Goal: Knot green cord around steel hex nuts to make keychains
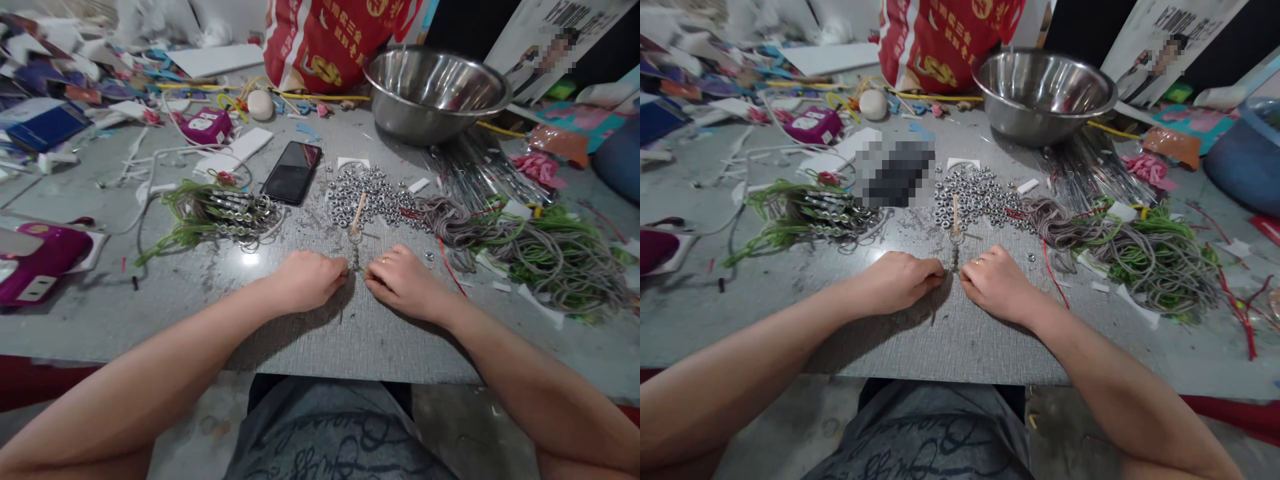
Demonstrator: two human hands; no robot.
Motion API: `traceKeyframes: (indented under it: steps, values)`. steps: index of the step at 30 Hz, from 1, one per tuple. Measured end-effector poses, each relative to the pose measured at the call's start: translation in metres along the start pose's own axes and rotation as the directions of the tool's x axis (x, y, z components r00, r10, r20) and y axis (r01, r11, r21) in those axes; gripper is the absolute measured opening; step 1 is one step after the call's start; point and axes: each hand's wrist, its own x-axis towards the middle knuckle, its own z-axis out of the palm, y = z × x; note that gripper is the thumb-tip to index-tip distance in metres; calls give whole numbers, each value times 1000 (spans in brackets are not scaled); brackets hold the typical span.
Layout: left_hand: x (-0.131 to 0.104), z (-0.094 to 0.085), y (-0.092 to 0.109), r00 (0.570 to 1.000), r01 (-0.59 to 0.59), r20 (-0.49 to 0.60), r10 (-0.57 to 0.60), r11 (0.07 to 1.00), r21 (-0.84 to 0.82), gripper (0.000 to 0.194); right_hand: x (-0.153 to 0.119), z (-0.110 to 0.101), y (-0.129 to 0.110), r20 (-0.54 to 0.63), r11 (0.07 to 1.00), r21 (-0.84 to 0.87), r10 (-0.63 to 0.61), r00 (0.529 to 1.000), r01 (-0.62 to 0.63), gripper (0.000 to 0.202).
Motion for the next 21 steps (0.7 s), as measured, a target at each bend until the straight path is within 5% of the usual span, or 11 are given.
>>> traceKeyframes:
  steps: [13,21]
  values:
    - [-4,2,-2,993,-122,8,122,988,90,20,-2,-5,-1,141,999,-15,-40,989,43,26]
    - [-5,2,-2,997,-78,-20,80,996,51,25,-5,-3,-1,83,997,69,-50,995,44,25]
